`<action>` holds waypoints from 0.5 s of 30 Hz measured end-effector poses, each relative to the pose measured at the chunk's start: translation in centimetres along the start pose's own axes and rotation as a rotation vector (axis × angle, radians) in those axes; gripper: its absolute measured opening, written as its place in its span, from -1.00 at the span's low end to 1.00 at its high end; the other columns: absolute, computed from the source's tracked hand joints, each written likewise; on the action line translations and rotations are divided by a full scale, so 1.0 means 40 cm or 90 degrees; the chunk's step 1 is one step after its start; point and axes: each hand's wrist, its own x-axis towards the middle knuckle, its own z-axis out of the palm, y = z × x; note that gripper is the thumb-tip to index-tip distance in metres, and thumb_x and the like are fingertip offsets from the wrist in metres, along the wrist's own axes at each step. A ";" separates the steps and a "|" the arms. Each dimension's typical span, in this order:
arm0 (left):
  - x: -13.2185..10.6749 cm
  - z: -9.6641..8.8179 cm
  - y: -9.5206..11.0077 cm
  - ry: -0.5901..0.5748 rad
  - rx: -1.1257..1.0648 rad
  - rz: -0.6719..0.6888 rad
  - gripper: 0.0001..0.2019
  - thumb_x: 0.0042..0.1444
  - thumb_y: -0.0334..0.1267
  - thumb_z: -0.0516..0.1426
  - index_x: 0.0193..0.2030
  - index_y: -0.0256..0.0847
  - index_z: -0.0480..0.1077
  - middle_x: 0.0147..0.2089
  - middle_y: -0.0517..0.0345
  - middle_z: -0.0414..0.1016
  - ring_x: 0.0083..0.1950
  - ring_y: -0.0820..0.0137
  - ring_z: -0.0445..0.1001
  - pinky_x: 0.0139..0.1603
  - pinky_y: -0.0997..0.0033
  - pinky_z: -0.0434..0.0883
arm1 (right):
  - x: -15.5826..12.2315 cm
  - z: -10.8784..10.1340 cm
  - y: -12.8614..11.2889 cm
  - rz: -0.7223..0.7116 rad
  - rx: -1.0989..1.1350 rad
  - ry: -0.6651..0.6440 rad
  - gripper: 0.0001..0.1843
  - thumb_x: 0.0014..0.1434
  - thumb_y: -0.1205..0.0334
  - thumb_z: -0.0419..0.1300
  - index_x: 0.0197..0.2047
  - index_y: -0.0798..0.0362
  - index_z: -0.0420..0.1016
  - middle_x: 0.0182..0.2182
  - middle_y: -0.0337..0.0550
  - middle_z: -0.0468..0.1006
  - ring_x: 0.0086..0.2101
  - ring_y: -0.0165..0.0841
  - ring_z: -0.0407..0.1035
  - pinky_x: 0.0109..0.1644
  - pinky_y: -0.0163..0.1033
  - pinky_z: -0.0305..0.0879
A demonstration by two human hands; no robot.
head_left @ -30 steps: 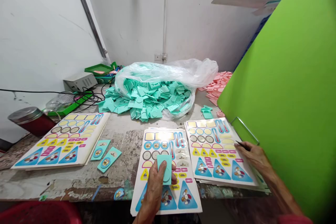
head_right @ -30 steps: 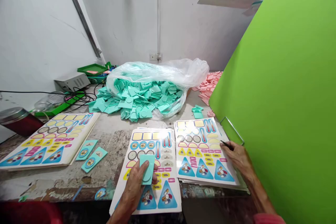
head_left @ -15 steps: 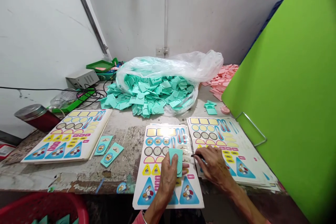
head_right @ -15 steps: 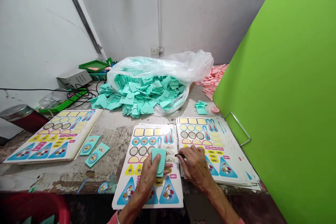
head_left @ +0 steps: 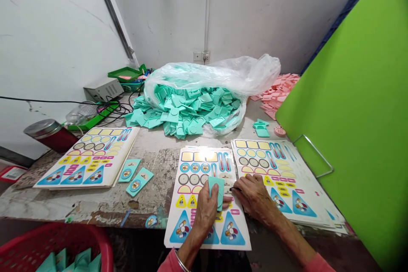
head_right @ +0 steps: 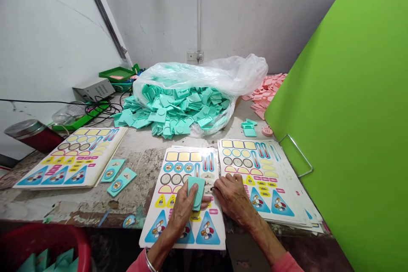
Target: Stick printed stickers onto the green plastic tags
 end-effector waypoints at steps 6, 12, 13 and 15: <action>0.003 -0.001 -0.006 -0.018 -0.003 -0.013 -0.56 0.10 0.17 0.12 -0.19 -0.19 0.22 -0.31 0.00 0.58 -0.29 0.17 0.65 -0.37 0.36 0.56 | 0.006 -0.004 0.012 -0.025 -0.057 0.031 -0.80 0.30 0.32 0.04 -0.37 0.03 0.38 -0.47 -0.18 0.42 -0.33 -0.28 0.19 -0.13 -0.10 -0.05; 0.002 0.001 -0.003 -0.010 0.015 0.001 -0.53 0.09 0.21 0.10 -0.20 -0.20 0.21 -0.31 -0.02 0.57 -0.30 0.16 0.65 -0.41 0.38 0.54 | 0.003 -0.015 0.000 -0.032 -0.076 -0.008 -0.75 0.30 0.35 0.00 -0.41 0.04 0.37 -0.47 -0.16 0.40 -0.35 -0.29 0.17 -0.15 -0.11 -0.04; 0.002 0.001 -0.002 -0.009 0.014 0.000 -0.52 0.08 0.21 0.11 -0.20 -0.20 0.21 -0.32 -0.01 0.57 -0.31 0.16 0.64 -0.42 0.38 0.54 | 0.003 -0.011 0.000 -0.021 -0.056 -0.012 -0.76 0.30 0.34 0.01 -0.40 0.04 0.37 -0.46 -0.16 0.42 -0.34 -0.29 0.18 -0.15 -0.12 -0.03; 0.001 0.002 -0.001 -0.011 0.011 0.003 -0.51 0.07 0.23 0.11 -0.20 -0.20 0.22 -0.32 0.00 0.57 -0.32 0.18 0.64 -0.42 0.38 0.54 | 0.004 0.000 0.003 0.009 0.003 -0.012 -0.82 0.29 0.28 0.08 -0.37 0.05 0.37 -0.43 -0.16 0.45 -0.32 -0.29 0.20 -0.14 -0.14 0.00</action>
